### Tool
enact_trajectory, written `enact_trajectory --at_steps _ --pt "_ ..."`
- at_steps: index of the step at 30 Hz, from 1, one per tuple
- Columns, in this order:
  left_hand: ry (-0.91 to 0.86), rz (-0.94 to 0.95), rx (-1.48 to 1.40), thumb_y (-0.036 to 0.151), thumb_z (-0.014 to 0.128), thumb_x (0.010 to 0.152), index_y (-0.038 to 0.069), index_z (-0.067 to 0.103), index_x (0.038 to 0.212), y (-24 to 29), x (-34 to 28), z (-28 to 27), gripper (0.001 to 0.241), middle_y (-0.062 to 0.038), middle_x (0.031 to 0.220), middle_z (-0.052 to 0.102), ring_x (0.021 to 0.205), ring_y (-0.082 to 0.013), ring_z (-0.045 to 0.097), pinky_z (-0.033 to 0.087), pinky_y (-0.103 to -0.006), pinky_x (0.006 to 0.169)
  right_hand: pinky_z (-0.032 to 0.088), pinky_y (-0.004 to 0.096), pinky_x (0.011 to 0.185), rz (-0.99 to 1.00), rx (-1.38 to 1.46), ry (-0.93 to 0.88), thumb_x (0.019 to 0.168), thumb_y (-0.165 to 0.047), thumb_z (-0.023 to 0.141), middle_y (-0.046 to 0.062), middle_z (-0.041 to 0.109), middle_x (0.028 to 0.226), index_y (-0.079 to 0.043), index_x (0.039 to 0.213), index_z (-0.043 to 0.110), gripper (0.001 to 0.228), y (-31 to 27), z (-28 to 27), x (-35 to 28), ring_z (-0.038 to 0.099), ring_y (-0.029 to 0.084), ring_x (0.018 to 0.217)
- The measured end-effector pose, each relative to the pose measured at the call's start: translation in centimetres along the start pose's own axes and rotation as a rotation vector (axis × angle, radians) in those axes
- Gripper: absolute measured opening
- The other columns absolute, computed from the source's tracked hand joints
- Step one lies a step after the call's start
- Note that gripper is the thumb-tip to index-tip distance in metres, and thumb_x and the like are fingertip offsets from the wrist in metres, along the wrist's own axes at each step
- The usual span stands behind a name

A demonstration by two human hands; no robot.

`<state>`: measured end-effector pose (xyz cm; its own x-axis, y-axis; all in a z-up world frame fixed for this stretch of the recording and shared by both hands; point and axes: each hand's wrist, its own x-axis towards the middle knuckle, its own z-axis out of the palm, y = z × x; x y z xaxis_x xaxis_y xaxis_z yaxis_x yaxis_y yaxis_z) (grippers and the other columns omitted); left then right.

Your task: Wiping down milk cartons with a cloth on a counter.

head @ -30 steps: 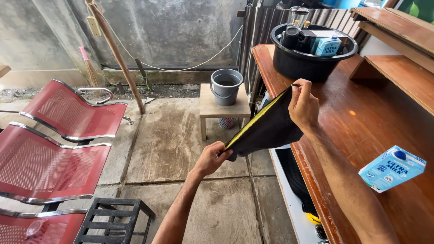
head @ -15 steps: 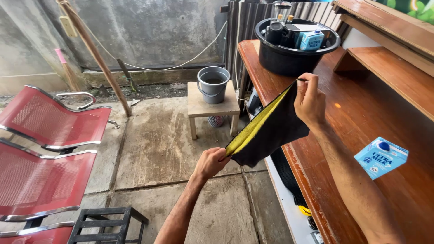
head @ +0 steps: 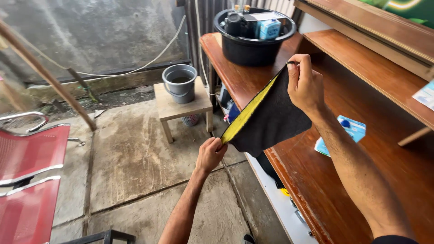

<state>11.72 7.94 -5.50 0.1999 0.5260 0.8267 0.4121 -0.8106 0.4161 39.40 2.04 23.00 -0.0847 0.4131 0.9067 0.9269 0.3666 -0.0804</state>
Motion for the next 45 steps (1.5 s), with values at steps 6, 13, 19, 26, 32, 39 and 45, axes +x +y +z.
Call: enact_trajectory --at_steps 6,13,19,26,32,39,45 --pt "-0.061 -0.109 -0.343 0.010 0.079 0.082 0.015 0.049 0.066 2.7 2.9 1.2 0.034 -0.004 0.078 0.063 0.065 -0.0245 0.061 0.050 -0.0296 0.060 0.055 0.060 0.074 0.235 -0.081 -0.092 0.112 -0.017 0.051 0.023 0.073 0.098 -0.013 0.119 0.051 0.009 6.6 -1.6 -3.7 0.070 0.050 0.088" --pt "-0.066 -0.574 -0.783 -0.002 0.070 0.077 0.013 0.046 0.065 0.8 3.8 9.6 0.030 -0.007 0.077 0.072 0.068 -0.0097 0.052 0.044 -0.0256 0.061 0.051 0.066 0.083 0.603 -0.164 -0.236 0.108 -0.022 0.048 0.029 0.072 0.098 -0.017 0.115 0.051 0.010 15.9 2.2 -8.5 0.067 0.056 0.093" --pt "0.012 -0.790 -0.877 0.001 0.071 0.089 0.011 0.049 0.098 -2.7 5.3 16.6 0.026 -0.010 0.091 0.064 0.059 -0.0100 0.056 0.050 -0.0205 0.044 0.052 0.065 0.083 0.859 -0.167 -0.316 0.105 -0.026 0.045 0.031 0.071 0.095 -0.017 0.114 0.052 0.015 23.3 7.5 -12.4 0.067 0.055 0.096" --pt "-0.005 -0.852 -0.655 0.009 0.077 0.089 0.011 0.064 0.107 -8.5 7.3 25.4 0.023 -0.006 0.092 0.065 0.076 -0.0104 0.060 0.053 -0.0210 0.061 0.056 0.060 0.079 1.041 -0.279 -0.460 0.104 -0.031 0.043 0.025 0.072 0.093 -0.022 0.113 0.047 0.013 33.8 15.2 -17.3 0.071 0.049 0.095" --pt "-0.106 -0.883 -0.408 0.019 0.083 0.085 0.019 0.073 0.106 -12.6 8.3 31.9 0.023 -0.009 0.093 0.072 0.069 -0.0135 0.062 0.056 -0.0256 0.057 0.057 0.058 0.077 1.089 -0.352 -0.533 0.103 -0.026 0.046 0.022 0.072 0.090 -0.021 0.110 0.050 0.009 39.9 19.6 -19.3 0.072 0.047 0.094" --pt "-0.187 -0.734 -0.251 0.017 0.083 0.083 0.019 0.074 0.108 -16.3 10.5 36.8 0.026 -0.007 0.090 0.069 0.070 -0.0175 0.070 0.058 -0.0280 0.060 0.058 0.055 0.075 1.051 -0.396 -0.372 0.103 -0.019 0.052 0.017 0.068 0.095 -0.019 0.106 0.051 0.003 44.7 24.0 -20.9 0.072 0.044 0.093" --pt "-0.413 -0.383 0.199 0.030 0.076 0.087 0.025 0.063 0.121 -16.2 12.6 37.0 0.037 -0.005 0.107 0.057 0.103 -0.0316 0.062 0.054 -0.0457 0.086 0.044 0.055 0.087 0.845 -0.407 -0.379 0.095 -0.006 0.068 0.005 0.049 0.109 -0.021 0.116 0.052 0.030 44.3 27.9 -23.6 0.050 0.033 0.109"
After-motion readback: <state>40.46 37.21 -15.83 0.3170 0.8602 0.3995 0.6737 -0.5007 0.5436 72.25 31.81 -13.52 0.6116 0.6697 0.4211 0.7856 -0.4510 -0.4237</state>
